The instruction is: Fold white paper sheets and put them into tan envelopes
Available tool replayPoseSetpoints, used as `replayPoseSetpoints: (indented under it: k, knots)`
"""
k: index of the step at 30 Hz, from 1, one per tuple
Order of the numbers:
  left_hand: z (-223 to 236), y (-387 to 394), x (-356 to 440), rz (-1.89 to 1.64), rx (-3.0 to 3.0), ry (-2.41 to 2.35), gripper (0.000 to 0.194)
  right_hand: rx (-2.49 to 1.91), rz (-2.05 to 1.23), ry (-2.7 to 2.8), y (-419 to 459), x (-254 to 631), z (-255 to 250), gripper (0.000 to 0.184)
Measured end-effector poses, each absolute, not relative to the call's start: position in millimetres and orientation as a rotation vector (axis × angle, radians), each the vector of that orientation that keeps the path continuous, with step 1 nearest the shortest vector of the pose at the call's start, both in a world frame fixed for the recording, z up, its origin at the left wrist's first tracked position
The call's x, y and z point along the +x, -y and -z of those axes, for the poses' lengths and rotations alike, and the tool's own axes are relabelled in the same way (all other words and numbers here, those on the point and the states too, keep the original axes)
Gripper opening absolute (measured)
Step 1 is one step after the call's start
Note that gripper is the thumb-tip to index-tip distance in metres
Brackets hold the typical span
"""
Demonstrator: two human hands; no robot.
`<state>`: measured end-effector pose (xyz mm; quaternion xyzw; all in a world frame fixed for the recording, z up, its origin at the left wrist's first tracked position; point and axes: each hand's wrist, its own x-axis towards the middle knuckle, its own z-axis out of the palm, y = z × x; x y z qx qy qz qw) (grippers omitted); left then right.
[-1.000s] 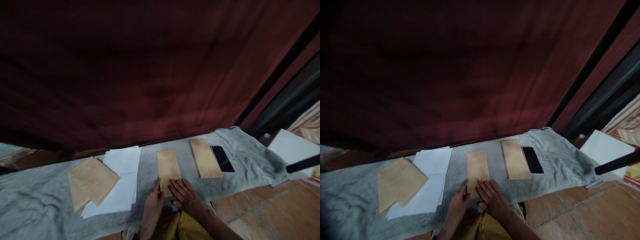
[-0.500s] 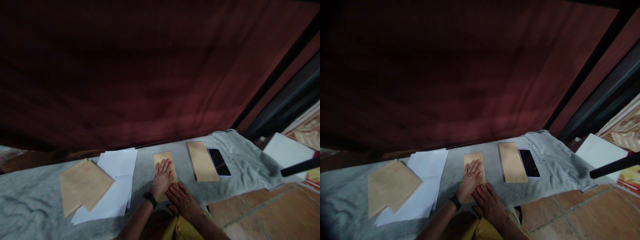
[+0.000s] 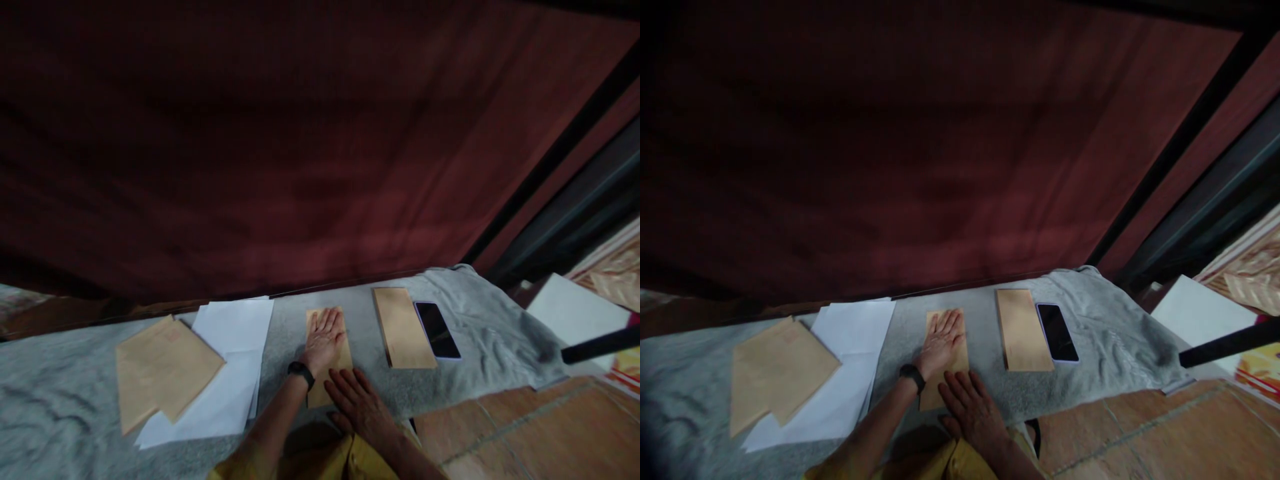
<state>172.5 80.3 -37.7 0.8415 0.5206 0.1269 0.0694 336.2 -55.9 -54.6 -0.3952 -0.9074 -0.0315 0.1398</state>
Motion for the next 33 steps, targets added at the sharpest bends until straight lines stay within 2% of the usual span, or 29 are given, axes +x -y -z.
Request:
replayPoseSetpoints:
  k: [16,21,27,33]
  knots:
    - [47.0,-30.4,140.4,-0.413,2.757,-1.359,0.057,-1.13,0.183,2.564,56.2,334.6,62.3,0.057]
    - [45.0,-1.7,136.1,-0.438,2.818,-1.378,0.067,-1.128,0.187,2.553,56.5,334.6,67.9,0.052]
    - [56.7,31.5,127.6,-0.437,2.894,-1.475,0.077,-1.123,0.144,2.55,56.9,337.2,69.5,0.057]
    - [68.8,55.8,115.4,-0.392,2.903,-1.525,0.068,-1.189,-0.026,2.545,55.1,334.3,54.1,0.055]
